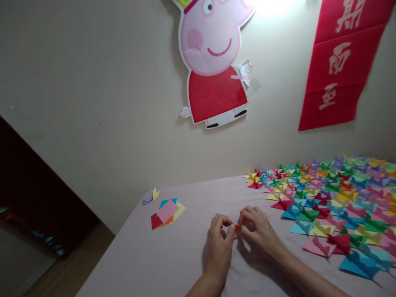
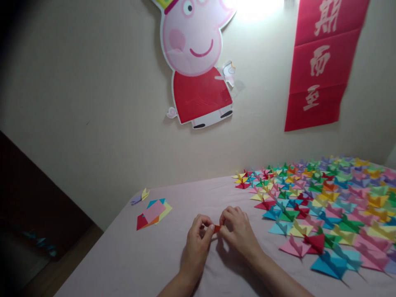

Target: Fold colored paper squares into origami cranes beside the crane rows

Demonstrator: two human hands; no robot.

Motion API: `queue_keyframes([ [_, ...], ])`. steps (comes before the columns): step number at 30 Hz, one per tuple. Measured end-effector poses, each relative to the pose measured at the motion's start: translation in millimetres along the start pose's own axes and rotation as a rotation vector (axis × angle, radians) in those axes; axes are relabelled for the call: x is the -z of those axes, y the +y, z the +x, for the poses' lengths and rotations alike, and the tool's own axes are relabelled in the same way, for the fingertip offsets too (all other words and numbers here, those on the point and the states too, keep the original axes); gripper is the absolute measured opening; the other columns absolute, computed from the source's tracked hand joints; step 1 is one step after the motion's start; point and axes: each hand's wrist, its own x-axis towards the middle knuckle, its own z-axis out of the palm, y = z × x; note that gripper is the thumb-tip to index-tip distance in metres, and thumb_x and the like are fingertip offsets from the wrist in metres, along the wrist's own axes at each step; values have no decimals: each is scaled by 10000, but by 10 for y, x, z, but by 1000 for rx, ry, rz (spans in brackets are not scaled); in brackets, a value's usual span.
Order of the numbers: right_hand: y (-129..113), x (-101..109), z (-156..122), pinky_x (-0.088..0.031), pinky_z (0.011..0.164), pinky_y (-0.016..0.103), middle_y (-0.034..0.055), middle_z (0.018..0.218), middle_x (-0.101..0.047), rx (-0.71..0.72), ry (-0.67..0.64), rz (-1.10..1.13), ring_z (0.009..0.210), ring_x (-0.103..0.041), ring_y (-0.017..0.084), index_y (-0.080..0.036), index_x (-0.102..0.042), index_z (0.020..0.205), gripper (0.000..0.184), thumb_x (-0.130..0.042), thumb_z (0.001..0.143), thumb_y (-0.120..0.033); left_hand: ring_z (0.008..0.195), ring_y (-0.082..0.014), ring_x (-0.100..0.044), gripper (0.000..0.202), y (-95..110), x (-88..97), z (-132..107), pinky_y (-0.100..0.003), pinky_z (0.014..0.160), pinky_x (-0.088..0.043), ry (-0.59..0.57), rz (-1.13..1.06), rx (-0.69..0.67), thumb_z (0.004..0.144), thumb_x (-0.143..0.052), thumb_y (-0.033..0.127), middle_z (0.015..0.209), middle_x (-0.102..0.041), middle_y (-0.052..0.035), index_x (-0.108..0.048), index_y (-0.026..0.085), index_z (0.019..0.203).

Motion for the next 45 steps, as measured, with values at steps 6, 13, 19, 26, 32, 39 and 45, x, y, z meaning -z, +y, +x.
queue_keyframes([
  [6, 109, 7, 3, -428, 724, 373, 26, 765, -614, 31, 80, 74, 780, -544, 232, -244, -523, 708, 102, -496, 784, -180, 754, -153, -535, 220, -83, 6, 42, -236, 645, -508, 75, -123, 85, 862, -569, 428, 819, -549, -2, -552, 208, 850],
  [13, 44, -47, -23, -446, 755, 396, 22, 780, -602, 90, 14, 166, 785, -547, 228, -248, -527, 745, 152, -514, 888, -297, 759, -151, -541, 157, 7, 29, 49, -247, 698, -445, 47, -36, 4, 869, -552, 354, 844, -566, -8, -572, 205, 825],
  [19, 28, -42, -37, -446, 756, 382, 18, 772, -592, 92, 13, 225, 781, -538, 222, -246, -534, 754, 183, -497, 919, -318, 801, -172, -555, 170, 12, 34, 39, -266, 752, -438, -20, 38, 96, 855, -607, 355, 905, -638, -21, -611, 207, 937],
  [26, -9, 9, -47, -432, 777, 385, 27, 778, -597, 80, -29, 182, 812, -523, 227, -234, -524, 711, 202, -503, 904, -286, 728, -162, -527, 264, -47, 13, 43, -266, 695, -416, -33, 35, 67, 874, -589, 440, 770, -608, -2, -622, 193, 788],
  [32, 43, 51, -29, -431, 746, 379, 31, 753, -597, 61, 24, 202, 780, -528, 229, -243, -498, 688, 244, -455, 918, -311, 670, -150, -499, 372, -101, 16, 104, -253, 634, -406, 121, -117, 77, 835, -610, 549, 690, -552, 20, -563, 193, 739],
  [39, 28, 12, -48, -437, 774, 375, 32, 832, -617, 69, 98, 246, 833, -539, 232, -251, -579, 833, 147, -510, 924, -344, 660, -139, -493, 245, -45, 19, 74, -241, 630, -381, -28, 40, 80, 853, -615, 415, 693, -560, 29, -592, 196, 746],
  [45, 17, 8, -34, -443, 672, 347, 29, 727, -603, 50, 50, 202, 721, -533, 213, -239, -576, 742, 210, -510, 923, -324, 748, -158, -554, 180, 8, 28, 71, -255, 704, -425, -13, -7, 38, 888, -558, 352, 791, -621, 1, -600, 196, 808],
])
